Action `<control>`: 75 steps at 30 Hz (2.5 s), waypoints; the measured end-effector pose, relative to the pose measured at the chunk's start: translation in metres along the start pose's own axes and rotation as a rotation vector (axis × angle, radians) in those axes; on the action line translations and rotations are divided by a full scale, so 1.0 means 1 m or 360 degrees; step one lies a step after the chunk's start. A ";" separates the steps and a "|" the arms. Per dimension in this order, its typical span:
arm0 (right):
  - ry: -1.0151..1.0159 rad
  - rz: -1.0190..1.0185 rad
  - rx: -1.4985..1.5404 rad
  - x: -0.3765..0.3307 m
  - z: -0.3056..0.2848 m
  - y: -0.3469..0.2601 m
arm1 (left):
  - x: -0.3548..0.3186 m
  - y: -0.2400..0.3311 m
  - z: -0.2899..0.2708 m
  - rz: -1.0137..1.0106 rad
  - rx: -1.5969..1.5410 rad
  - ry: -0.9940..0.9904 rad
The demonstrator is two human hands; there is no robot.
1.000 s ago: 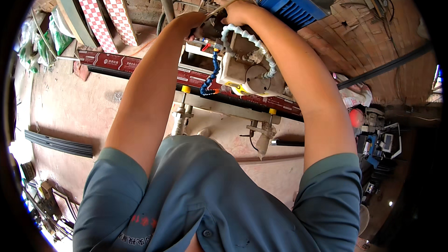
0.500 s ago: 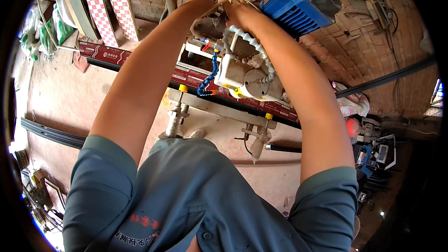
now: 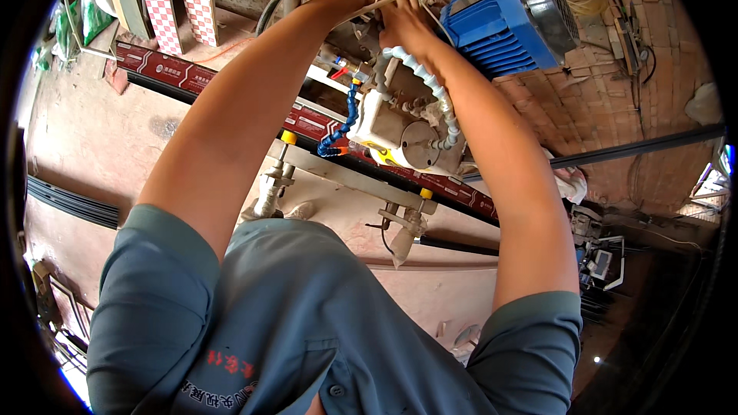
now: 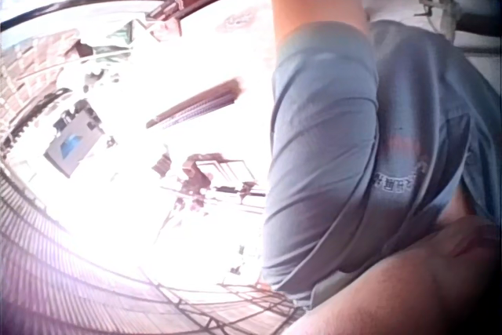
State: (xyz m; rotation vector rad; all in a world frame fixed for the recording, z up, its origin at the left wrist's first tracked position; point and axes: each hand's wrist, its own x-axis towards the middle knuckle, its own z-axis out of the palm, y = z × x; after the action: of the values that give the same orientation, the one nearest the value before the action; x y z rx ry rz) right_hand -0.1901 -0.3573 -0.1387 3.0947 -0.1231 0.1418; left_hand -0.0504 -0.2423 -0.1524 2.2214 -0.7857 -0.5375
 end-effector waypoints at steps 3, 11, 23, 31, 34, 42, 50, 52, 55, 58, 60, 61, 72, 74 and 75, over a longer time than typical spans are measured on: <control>-0.0121 0.0146 -0.0039 -0.004 -0.002 -0.003 | 0.015 -0.005 0.011 0.0053 0.0156 -0.0079; 0.0041 0.0020 0.0130 -0.005 -0.008 -0.012 | 0.043 -0.023 0.022 0.0242 0.0429 -0.0335; -0.0018 0.0059 0.0056 -0.009 -0.005 -0.002 | 0.023 -0.012 0.005 0.0206 0.0028 -0.0710; -0.0180 0.0132 -0.0079 -0.010 -0.030 -0.033 | 0.034 -0.026 0.019 0.0018 -0.0485 -0.0884; -0.0068 0.0111 -0.0102 -0.013 -0.024 -0.033 | 0.035 -0.025 0.022 0.0063 -0.0384 -0.0864; -0.0570 0.0474 -0.0095 -0.004 -0.037 -0.036 | 0.028 -0.030 0.018 0.0066 -0.0562 -0.0965; -0.0563 0.0423 -0.0195 -0.011 -0.029 -0.027 | 0.033 -0.035 0.030 0.0114 -0.0621 -0.0995; -0.0540 0.0407 -0.0249 -0.013 -0.026 -0.024 | 0.036 -0.035 0.031 0.0147 -0.0569 -0.1074; -0.0510 0.0366 -0.0246 -0.013 -0.026 -0.022 | 0.033 -0.033 0.036 0.0145 -0.0614 -0.0975; -0.0455 0.0313 -0.0254 -0.011 -0.025 -0.022 | 0.035 -0.031 0.039 0.0031 -0.0663 -0.0921; -0.0401 0.0291 -0.0262 -0.014 -0.021 -0.019 | 0.035 -0.031 0.042 0.0047 -0.0603 -0.0887; -0.0443 0.0309 -0.0260 -0.015 -0.021 -0.018 | 0.035 -0.030 0.044 0.0049 -0.0614 -0.0876; -0.0474 0.0352 -0.0199 -0.018 -0.020 -0.021 | 0.038 -0.034 0.052 0.0005 -0.0699 -0.1015; -0.0424 0.0324 -0.0245 -0.018 -0.019 -0.022 | 0.036 -0.033 0.050 -0.0012 -0.0757 -0.0974; -0.0450 0.0334 -0.0253 -0.019 -0.020 -0.021 | 0.037 -0.033 0.052 0.0023 -0.0718 -0.0995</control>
State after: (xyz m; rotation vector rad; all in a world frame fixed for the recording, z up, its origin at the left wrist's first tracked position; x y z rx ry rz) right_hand -0.2087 -0.3335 -0.1211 2.9167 -0.4445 -0.2871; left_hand -0.0406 -0.2737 -0.2159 1.6311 -0.8750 -1.2974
